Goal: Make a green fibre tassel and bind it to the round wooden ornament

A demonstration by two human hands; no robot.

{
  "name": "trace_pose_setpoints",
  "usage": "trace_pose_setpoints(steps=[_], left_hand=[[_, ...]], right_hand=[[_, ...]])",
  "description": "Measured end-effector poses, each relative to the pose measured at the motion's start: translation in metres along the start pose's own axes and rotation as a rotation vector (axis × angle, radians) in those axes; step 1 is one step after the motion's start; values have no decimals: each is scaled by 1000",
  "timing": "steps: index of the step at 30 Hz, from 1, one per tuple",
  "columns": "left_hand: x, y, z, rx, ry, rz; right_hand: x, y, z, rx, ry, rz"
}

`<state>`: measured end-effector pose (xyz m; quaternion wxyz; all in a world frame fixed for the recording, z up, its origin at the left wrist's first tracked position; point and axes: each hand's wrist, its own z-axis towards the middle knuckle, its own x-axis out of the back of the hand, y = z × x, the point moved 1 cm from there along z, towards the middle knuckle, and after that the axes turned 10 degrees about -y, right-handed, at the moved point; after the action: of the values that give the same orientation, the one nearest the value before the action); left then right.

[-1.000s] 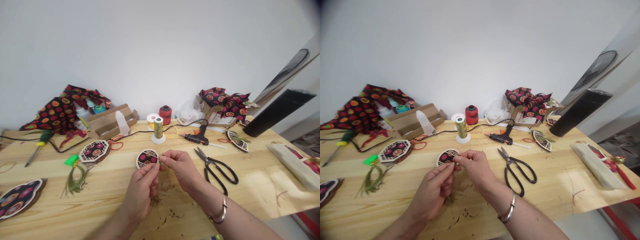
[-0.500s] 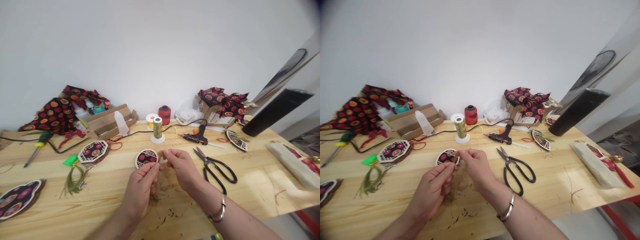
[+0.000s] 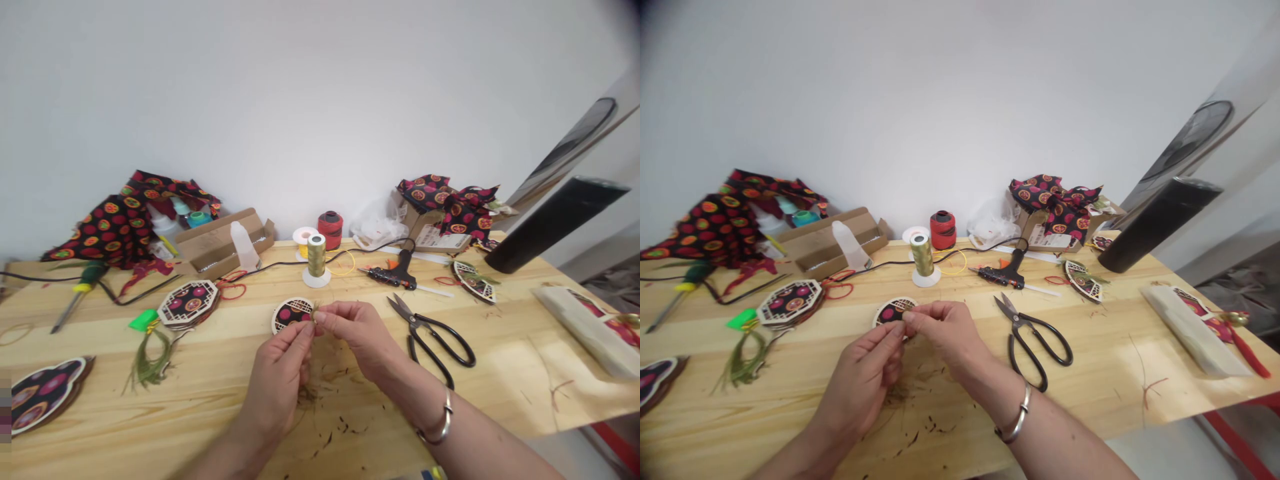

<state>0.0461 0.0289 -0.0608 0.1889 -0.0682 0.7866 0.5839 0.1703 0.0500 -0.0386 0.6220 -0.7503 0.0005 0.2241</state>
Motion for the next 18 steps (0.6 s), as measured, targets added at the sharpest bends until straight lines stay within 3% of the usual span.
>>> trace_pose_setpoints(steps=[18], left_hand=[[-1,1,0,0,-7,15]], right_hand=[[0,2,1,-14,35,-33]])
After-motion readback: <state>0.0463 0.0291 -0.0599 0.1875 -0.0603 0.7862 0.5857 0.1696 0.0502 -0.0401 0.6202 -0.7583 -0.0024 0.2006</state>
